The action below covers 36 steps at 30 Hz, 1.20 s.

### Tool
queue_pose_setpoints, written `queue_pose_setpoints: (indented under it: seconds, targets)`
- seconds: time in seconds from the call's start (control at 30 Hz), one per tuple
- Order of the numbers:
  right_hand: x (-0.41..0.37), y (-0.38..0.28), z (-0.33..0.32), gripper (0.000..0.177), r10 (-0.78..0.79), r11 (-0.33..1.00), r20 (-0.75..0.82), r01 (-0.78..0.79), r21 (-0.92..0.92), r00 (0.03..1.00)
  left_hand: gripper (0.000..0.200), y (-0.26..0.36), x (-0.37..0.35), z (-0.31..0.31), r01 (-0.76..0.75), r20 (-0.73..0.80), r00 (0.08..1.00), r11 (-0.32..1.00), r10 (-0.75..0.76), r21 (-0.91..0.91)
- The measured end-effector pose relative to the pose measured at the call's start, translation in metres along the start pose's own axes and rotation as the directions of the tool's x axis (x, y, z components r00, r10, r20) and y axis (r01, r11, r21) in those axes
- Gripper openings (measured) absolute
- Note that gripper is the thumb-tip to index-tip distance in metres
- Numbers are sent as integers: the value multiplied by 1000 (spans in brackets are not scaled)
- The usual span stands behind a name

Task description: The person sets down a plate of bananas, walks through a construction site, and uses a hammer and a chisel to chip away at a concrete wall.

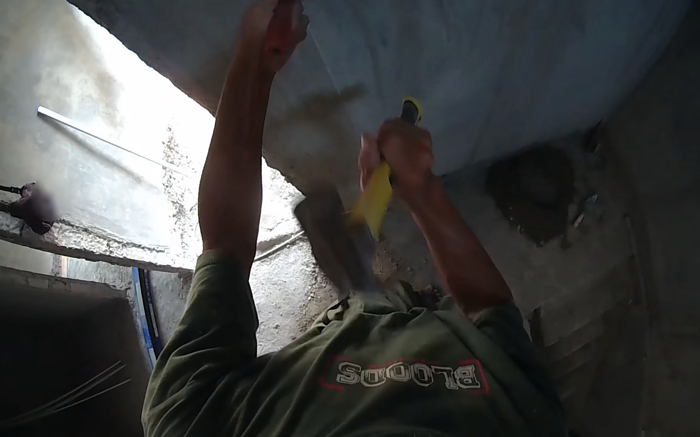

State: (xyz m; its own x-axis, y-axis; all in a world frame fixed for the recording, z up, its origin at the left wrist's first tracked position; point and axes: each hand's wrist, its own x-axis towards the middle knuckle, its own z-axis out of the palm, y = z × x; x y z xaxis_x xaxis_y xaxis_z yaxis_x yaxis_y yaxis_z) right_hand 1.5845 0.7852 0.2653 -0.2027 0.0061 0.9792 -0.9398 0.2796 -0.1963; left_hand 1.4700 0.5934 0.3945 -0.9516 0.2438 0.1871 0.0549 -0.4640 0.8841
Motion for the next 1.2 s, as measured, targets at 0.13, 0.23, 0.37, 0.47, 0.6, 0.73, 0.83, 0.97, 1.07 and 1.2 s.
queue_pose_setpoints:
  seconds: [0.13,0.23,0.37,0.47,0.6,0.73,0.83,0.97,1.07,1.2]
  targets:
    - [8,1,13,26,397,870,198,-298,-393,896,22,16,14,-26,135,322,942,986,-96,-101]
    - [26,-32,5,22,250,958,82,-234,-164,965,23,4,9,-8,39,43,998,998,-37,-53]
    - [6,-8,17,20,-104,993,-140,109,33,985,23,-3,9,3,19,-13,1000,1000,-19,-9]
    - [2,7,15,21,328,919,171,-272,-285,929,22,-6,15,-1,-54,9,999,988,53,144]
    - [14,-11,0,18,196,976,86,-185,-117,977,17,-12,11,12,-92,-110,989,994,99,65]
    - [1,17,10,14,264,964,105,-260,-57,959,21,-12,18,12,-112,-115,987,994,112,3]
    - [-43,30,15,17,479,874,167,-452,-179,862,22,-28,13,31,-72,-392,866,853,311,517]
    - [-57,13,1,27,593,802,98,-597,20,799,23,-50,-5,34,-31,-383,883,847,272,531]
    - [-30,-15,-38,32,778,565,279,-821,82,563,22,-50,-14,46,-94,-363,916,972,170,218]
    - [-17,-18,-56,28,743,628,222,-772,98,632,24,-38,-3,58,-139,-418,888,979,190,149]
